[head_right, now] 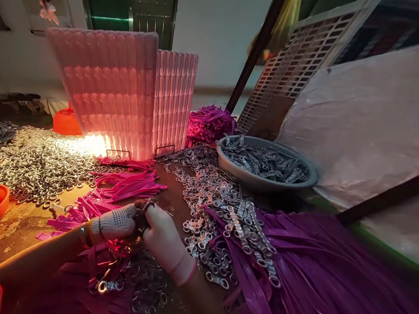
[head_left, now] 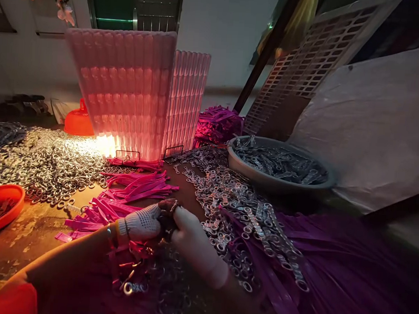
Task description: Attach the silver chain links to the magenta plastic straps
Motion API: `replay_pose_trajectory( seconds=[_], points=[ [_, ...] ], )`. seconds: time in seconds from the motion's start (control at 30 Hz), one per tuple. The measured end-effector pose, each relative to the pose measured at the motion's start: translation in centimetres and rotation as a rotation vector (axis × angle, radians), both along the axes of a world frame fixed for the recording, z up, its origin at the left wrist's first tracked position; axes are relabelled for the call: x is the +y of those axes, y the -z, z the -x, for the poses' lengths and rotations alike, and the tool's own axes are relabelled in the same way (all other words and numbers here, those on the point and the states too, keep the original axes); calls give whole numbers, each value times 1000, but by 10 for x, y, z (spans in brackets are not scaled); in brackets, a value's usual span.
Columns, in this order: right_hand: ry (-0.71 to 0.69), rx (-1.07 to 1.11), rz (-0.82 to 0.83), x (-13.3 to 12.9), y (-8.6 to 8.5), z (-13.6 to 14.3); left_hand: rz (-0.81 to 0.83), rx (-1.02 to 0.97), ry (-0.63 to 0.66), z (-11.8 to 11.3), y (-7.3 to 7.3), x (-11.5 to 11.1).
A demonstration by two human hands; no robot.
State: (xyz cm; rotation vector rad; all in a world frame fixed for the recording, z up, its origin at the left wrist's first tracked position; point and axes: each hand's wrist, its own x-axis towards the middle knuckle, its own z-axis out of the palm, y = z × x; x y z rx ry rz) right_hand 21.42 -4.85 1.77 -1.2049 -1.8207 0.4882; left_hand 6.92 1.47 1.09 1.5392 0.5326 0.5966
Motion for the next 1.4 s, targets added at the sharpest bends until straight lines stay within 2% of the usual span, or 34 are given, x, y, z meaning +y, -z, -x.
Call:
replay_pose_trajectory(
  seconds=[0.07, 0.23, 0.33, 0.43, 0.6, 0.7, 0.8, 0.9, 1.0, 1.1, 1.17, 1.23, 1.3, 1.4],
  points=[
    [36, 103, 48, 4, 2, -4, 23, 21, -8, 6, -4, -1],
    [29, 336, 204, 7, 3, -14, 83, 186, -207, 21, -13, -4],
    [14, 357, 250, 3, 3, -9, 92, 211, -143, 21, -13, -5],
    [72, 360, 249, -1, 6, -4, 104, 191, -72, 19, -10, -3],
    [85, 343, 250, -2, 14, -4, 83, 179, -56, 18, -8, 0],
    [15, 223, 183, -2, 22, -9, 259, 210, -77, 19, -11, 3],
    [-9, -39, -36, 1, 33, -16, 509, 217, -68, 20, -6, 8],
    [22, -291, -263, 5, 45, -20, 639, 147, -29, 17, 8, 12],
    [79, -473, -345, 7, 52, -18, 687, 92, -28, 16, 25, 15],
    [163, -571, -360, 6, 53, -11, 702, 109, -31, 16, 34, 16],
    [199, -637, -356, 4, 51, -7, 686, 127, -60, 16, 34, 15],
    [233, -708, -287, 2, 46, -5, 640, 132, -100, 16, 29, 10],
    [271, -743, -139, 0, 40, -6, 560, 133, -93, 16, 19, 4],
    [239, -670, 89, -2, 33, -7, 354, 107, -52, 17, 4, -3]
  ],
)
